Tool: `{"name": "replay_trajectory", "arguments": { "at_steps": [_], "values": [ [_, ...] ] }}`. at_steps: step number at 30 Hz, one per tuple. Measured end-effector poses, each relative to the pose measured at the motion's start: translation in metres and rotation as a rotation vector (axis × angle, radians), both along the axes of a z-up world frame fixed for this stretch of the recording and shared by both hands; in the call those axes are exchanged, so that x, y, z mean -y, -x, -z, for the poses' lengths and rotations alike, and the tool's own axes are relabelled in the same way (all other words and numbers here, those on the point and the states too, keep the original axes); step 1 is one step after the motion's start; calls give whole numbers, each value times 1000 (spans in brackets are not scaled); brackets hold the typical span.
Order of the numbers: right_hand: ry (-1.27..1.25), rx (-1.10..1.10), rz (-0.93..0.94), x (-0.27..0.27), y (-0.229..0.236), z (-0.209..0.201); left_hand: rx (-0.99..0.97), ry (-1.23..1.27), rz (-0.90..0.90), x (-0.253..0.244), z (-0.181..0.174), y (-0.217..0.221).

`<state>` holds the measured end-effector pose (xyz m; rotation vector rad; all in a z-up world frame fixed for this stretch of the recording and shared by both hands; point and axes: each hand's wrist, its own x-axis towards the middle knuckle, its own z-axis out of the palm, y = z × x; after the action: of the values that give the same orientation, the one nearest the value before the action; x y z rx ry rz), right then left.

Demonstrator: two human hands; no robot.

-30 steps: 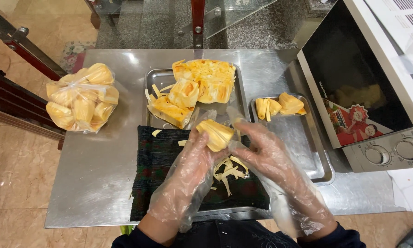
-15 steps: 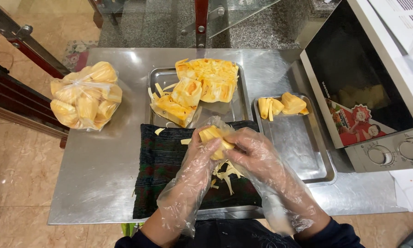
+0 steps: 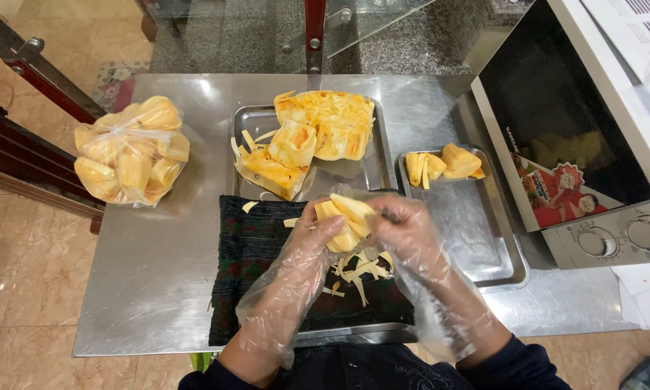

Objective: Shredding jackfruit pieces into smaller strips by hand on a stainless steel table

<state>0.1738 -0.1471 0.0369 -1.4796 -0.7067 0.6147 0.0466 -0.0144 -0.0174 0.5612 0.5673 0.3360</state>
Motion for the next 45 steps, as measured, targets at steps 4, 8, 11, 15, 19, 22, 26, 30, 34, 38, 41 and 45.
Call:
{"name": "replay_trajectory", "arguments": {
  "at_steps": [4, 8, 11, 15, 19, 22, 26, 30, 34, 38, 41, 45],
  "values": [
    [84, -340, 7, -8, -1, -31, 49, 108, 52, 7, -60, 6],
    [18, -405, 22, -14, -7, -21, 66, 88, 121, 0, -16, -5],
    [-51, -546, -5, -13, -24, 17, 65, 50, 178, -5, -14, -4],
    [-131, -737, -187, -13, -32, 7, 65, 105, 234, -9, -49, 6],
    [-107, -668, -170, 0, -65, 48, -20, 49, 252, -25, -1, 7],
    [-13, -550, -90, 8, -68, 43, 5, 169, 165, -27, 2, 8],
    [149, -364, 72, 13, -53, 34, 45, 566, 146, -39, 14, 5],
    [351, -291, 127, 11, -22, 12, 59, 686, 116, -38, 13, 8],
    [452, -83, 118, 15, -23, 24, 87, 701, 109, -40, 6, -3],
    [364, -14, 70, 20, -32, 32, 105, 672, 67, -26, 1, -1],
    [237, -58, 54, 20, -27, 35, 112, 581, 28, -18, -3, -3],
    [319, 199, -93, 16, -11, -7, 111, 411, 39, -13, -22, 2]
  ]
}}
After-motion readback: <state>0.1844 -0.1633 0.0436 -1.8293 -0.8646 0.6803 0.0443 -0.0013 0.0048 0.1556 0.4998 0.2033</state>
